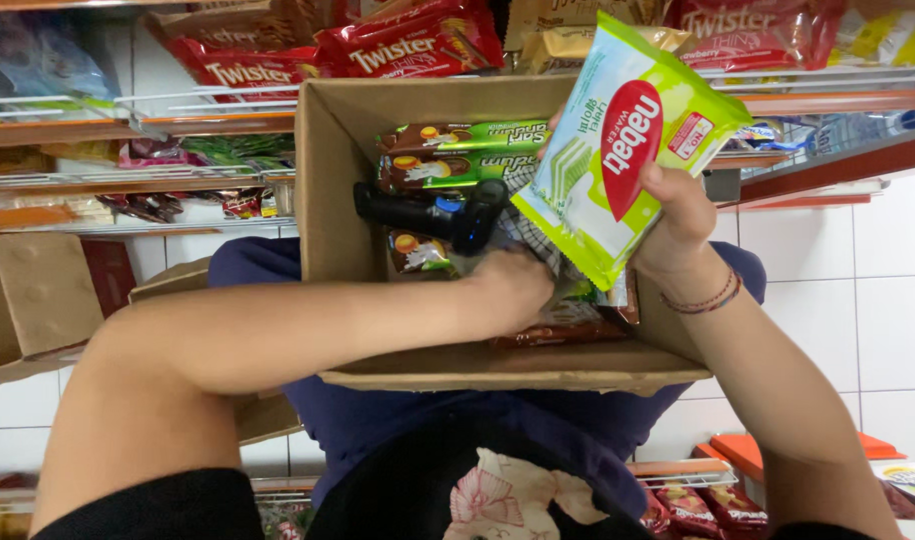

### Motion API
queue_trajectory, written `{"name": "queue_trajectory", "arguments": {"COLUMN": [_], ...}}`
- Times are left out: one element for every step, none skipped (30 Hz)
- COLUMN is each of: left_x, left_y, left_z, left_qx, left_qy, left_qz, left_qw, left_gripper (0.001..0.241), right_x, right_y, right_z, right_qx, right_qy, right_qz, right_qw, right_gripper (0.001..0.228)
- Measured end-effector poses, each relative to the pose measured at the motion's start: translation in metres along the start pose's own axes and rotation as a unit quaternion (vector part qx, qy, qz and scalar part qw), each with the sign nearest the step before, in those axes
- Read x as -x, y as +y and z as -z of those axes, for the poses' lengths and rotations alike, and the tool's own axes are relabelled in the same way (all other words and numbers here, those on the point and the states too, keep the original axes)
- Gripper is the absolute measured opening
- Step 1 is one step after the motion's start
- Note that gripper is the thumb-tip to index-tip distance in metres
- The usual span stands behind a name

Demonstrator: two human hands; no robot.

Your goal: The person Restocks a shelf by taking snacks from a box and placing them on the shelf, then using a barcode scanner to scan the items.

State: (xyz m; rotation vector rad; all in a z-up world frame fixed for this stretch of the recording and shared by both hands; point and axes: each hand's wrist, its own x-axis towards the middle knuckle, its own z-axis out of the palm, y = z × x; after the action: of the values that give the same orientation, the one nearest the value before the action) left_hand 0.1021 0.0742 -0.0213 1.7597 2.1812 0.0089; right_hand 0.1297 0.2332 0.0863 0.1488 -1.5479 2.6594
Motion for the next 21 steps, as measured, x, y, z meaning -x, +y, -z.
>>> {"name": "queue_trajectory", "arguments": {"left_x": [-0.008,-0.014,-0.017,-0.019,-0.02,-0.019,-0.015,-0.009,-0.003,0.002,0.008,0.013,0.02,0.031,0.044,0.057,0.07,0.082,0.094,0.109,0.125], "left_y": [0.002,0.003,0.003,0.004,0.005,0.006,0.005,0.003,-0.003,-0.012,-0.02,-0.027,-0.033,-0.039,-0.046,-0.051,-0.056,-0.061,-0.066,-0.069,-0.071], "left_z": [-0.014,-0.027,-0.039,-0.049,-0.055,-0.057,-0.055,-0.049,-0.039,-0.024,-0.005,0.016,0.039,0.06,0.08,0.098,0.113,0.126,0.139,0.15,0.161], "left_qx": [-0.014,-0.027,-0.009,0.009,0.025,0.016,0.007,-0.002,0.026,0.054,0.081,0.112,0.142,0.224,0.302,0.362,0.418,0.457,0.491,0.6,0.697], "left_qy": [0.001,0.002,0.004,0.006,0.009,-0.01,-0.03,-0.049,-0.002,0.045,0.092,0.077,0.062,0.088,0.113,0.15,0.186,0.151,0.117,0.171,0.22], "left_qz": [-0.001,-0.001,0.004,0.01,0.016,-0.006,-0.026,-0.046,-0.049,-0.053,-0.056,-0.019,0.018,0.045,0.071,0.07,0.07,0.138,0.205,0.165,0.12], "left_qw": [1.0,1.0,1.0,1.0,1.0,1.0,0.999,0.998,0.998,0.996,0.991,0.991,0.988,0.969,0.944,0.918,0.886,0.866,0.839,0.764,0.672], "left_gripper": [0.018,0.015,0.015,0.015,0.015,0.014,0.014,0.015,0.013,0.012,0.011,0.016,0.025,0.02,0.017,0.017,0.017,0.021,0.026,0.028,0.035], "right_x": [0.001,0.001,0.002,0.002,0.001,0.003,0.002,0.001,0.002,0.002,0.001,0.0,0.001,0.002,0.003,0.003,0.004,0.003,0.002,0.001,0.0], "right_y": [0.001,0.001,0.002,0.003,0.004,0.004,0.005,0.005,0.005,0.003,0.001,-0.002,-0.007,-0.014,-0.022,-0.03,-0.037,-0.043,-0.048,-0.053,-0.057], "right_z": [0.001,0.003,0.004,0.006,0.007,0.007,0.007,0.007,0.006,0.006,0.007,0.006,0.005,0.003,-0.001,-0.004,-0.01,-0.015,-0.021,-0.027,-0.032], "right_qx": [-0.003,-0.005,-0.009,-0.014,-0.019,-0.02,-0.022,-0.02,-0.019,-0.021,-0.022,-0.024,-0.014,-0.003,0.002,0.007,0.006,0.021,0.036,0.067,0.083], "right_qy": [0.0,-0.001,0.001,-0.001,-0.006,-0.005,-0.007,-0.003,0.002,0.002,0.003,0.003,0.006,0.009,0.018,0.027,0.041,0.054,0.066,0.078,0.084], "right_qz": [-0.005,-0.009,-0.014,-0.017,-0.018,-0.019,-0.02,-0.019,-0.02,-0.026,-0.031,-0.037,-0.029,-0.022,-0.012,-0.003,0.007,0.023,0.04,0.063,0.074], "right_qw": [1.0,1.0,1.0,1.0,1.0,1.0,1.0,1.0,1.0,0.999,0.999,0.999,0.999,1.0,1.0,1.0,0.999,0.998,0.996,0.993,0.99], "right_gripper": [0.085,0.085,0.085,0.083,0.082,0.082,0.082,0.083,0.084,0.084,0.084,0.084,0.085,0.085,0.088,0.091,0.097,0.1,0.104,0.106,0.107]}}
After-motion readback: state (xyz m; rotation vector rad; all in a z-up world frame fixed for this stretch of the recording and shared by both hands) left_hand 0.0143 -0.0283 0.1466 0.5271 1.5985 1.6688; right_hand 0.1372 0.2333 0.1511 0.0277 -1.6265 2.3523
